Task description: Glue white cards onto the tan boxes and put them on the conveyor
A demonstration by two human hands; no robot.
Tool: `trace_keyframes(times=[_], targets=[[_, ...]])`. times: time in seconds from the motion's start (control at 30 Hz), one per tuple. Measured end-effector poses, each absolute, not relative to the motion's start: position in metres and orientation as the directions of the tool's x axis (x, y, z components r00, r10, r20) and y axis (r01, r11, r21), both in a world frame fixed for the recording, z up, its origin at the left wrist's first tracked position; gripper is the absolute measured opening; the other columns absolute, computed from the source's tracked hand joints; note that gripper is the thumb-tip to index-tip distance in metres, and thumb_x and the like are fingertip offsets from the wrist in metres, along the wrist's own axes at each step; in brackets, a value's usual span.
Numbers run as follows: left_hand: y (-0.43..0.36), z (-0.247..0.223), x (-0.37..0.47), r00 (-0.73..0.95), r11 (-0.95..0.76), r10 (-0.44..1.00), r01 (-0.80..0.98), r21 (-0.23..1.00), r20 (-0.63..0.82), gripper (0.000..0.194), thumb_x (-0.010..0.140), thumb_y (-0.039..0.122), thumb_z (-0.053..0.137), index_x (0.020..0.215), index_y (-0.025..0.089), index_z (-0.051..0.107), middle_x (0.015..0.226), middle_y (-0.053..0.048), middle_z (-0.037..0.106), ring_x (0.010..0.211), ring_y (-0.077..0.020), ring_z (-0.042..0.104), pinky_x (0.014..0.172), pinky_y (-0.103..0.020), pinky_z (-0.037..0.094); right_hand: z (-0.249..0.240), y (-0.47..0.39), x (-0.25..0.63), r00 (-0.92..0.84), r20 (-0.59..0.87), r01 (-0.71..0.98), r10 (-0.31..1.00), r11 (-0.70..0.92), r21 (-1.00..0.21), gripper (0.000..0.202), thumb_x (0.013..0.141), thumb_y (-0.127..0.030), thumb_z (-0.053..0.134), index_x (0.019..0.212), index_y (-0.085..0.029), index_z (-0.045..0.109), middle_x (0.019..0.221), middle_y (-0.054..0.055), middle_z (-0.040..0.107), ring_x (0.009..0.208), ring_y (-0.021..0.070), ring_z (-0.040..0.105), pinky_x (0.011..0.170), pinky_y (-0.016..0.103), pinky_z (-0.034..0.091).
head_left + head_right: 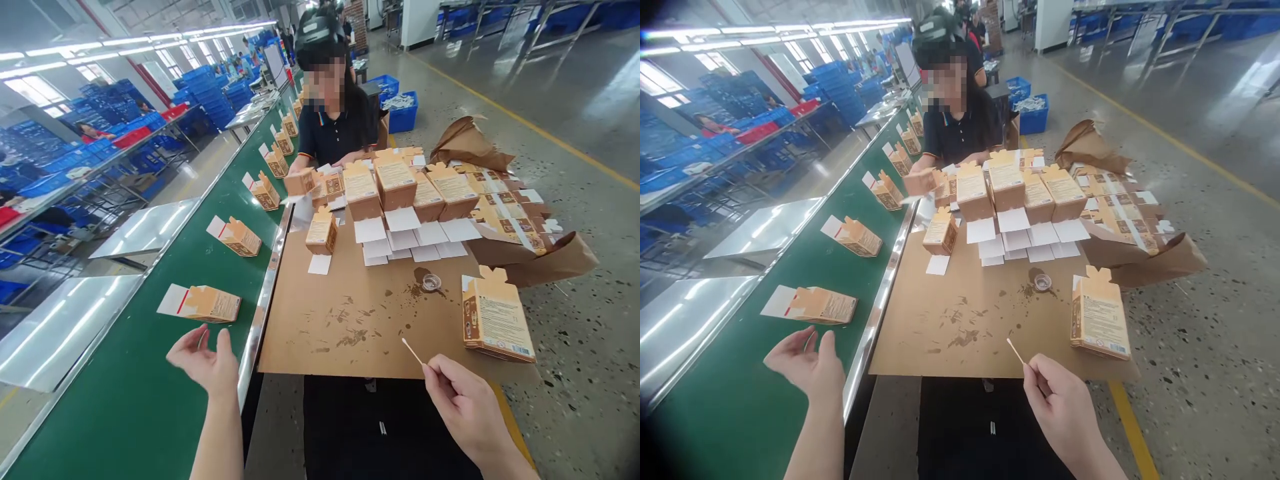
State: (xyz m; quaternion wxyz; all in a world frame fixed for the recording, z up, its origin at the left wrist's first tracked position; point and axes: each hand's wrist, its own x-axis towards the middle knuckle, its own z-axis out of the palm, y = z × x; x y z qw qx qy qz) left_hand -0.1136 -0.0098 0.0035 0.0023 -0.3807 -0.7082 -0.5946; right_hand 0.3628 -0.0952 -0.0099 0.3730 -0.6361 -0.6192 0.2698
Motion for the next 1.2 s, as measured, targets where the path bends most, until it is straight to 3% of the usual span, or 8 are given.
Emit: trace_keyframes(times=[0.13, 0.27, 0.5, 0.63, 0.73, 0.83, 0.97, 1.2], targets=[[0.082, 0.038, -0.042, -0.532, 0.067, 0.818, 0.466, 0.882, 0.219, 0.035, 0.106, 0.050, 0.069, 0.133, 0.028, 0.063, 0.153, -0.016, 0.075, 0.154, -0.0377, 0.073, 0.139, -0.062, 0.057, -0.008, -0.097, 0.356, 0.093, 0.155, 0.591, 0.984, 0.071, -0.804, 0.045, 0.117, -0.047, 0.057, 0.076, -0.031, 0.046, 0.062, -0.006, 0.045, 0.051, 0.0175, 0.044, 0.050, 0.030, 0.038], [0.190, 0.057, 0.018, -0.375, 0.130, 0.924, 0.489, 0.863, 0.073, 0.026, 0.105, 0.042, 0.071, 0.124, 0.024, 0.075, 0.137, -0.016, 0.085, 0.138, -0.0373, 0.081, 0.128, -0.056, 0.063, -0.005, -0.102, 0.349, 0.099, 0.204, 0.593, 0.974, 0.107, -0.798, 0.046, 0.117, -0.045, 0.057, 0.076, -0.031, 0.046, 0.062, -0.006, 0.047, 0.050, 0.0177, 0.045, 0.050, 0.031, 0.037], [0.252, 0.050, 0.056, -0.270, 0.199, 0.962, 0.595, 0.779, -0.040, 0.044, 0.091, 0.037, 0.094, 0.128, 0.018, 0.078, 0.160, -0.038, 0.076, 0.177, -0.0585, 0.055, 0.142, -0.068, 0.044, 0.000, -0.113, 0.355, 0.128, 0.204, 0.604, 0.971, 0.087, -0.792, 0.047, 0.119, -0.044, 0.056, 0.074, -0.031, 0.047, 0.060, -0.005, 0.048, 0.049, 0.0182, 0.043, 0.048, 0.032, 0.035], [0.225, 0.045, 0.046, -0.201, 0.257, 0.965, 0.573, 0.778, -0.171, 0.056, 0.079, 0.037, 0.107, 0.126, 0.023, 0.078, 0.147, -0.030, 0.087, 0.161, -0.0559, 0.073, 0.132, -0.061, 0.055, 0.024, -0.100, 0.377, 0.090, 0.211, 0.701, 0.973, 0.089, -0.708, 0.047, 0.120, -0.044, 0.052, 0.076, -0.031, 0.047, 0.062, -0.005, 0.052, 0.052, 0.0170, 0.048, 0.052, 0.029, 0.040], [0.182, 0.037, 0.033, -0.156, 0.281, 0.960, 0.534, 0.798, -0.233, 0.051, 0.081, 0.040, 0.106, 0.119, 0.024, 0.076, 0.141, -0.027, 0.090, 0.145, -0.0508, 0.083, 0.122, -0.058, 0.064, 0.056, -0.069, 0.397, 0.053, 0.161, 0.842, 0.986, 0.042, -0.538, 0.042, 0.119, -0.037, 0.052, 0.078, -0.030, 0.049, 0.063, -0.003, 0.057, 0.054, 0.0165, 0.051, 0.057, 0.028, 0.038], [0.131, 0.020, 0.025, -0.183, 0.274, 0.956, 0.272, 0.922, -0.230, 0.060, 0.085, 0.043, 0.105, 0.130, 0.027, 0.070, 0.149, -0.022, 0.088, 0.140, -0.0432, 0.086, 0.117, -0.057, 0.070, 0.087, -0.019, 0.410, 0.103, -0.089, 0.958, 0.991, -0.123, -0.258, 0.037, 0.118, -0.028, 0.050, 0.083, -0.028, 0.061, 0.072, 0.003, 0.070, 0.062, 0.0195, 0.060, 0.063, 0.032, 0.035], [0.079, -0.005, 0.031, -0.251, 0.222, 0.927, -0.229, 0.948, -0.278, 0.070, 0.080, 0.045, 0.108, 0.138, 0.029, 0.073, 0.152, -0.014, 0.089, 0.142, -0.0402, 0.087, 0.124, -0.062, 0.070, 0.102, 0.044, 0.414, 0.084, -0.239, 0.979, 0.967, -0.125, -0.162, 0.036, 0.117, -0.023, 0.053, 0.091, -0.023, 0.078, 0.088, 0.011, 0.084, 0.080, 0.0243, 0.073, 0.074, 0.034, 0.041], [0.057, -0.016, 0.050, -0.067, 0.298, 0.937, -0.364, 0.882, -0.344, 0.079, 0.067, 0.051, 0.119, 0.132, 0.020, 0.088, 0.147, -0.021, 0.092, 0.156, -0.0503, 0.080, 0.137, -0.066, 0.061, 0.095, 0.085, 0.407, 0.058, -0.350, 0.992, 0.935, -0.094, -0.086, 0.031, 0.112, -0.017, 0.064, 0.092, -0.018, 0.088, 0.101, 0.021, 0.091, 0.092, 0.0303, 0.080, 0.082, 0.039, 0.048]])
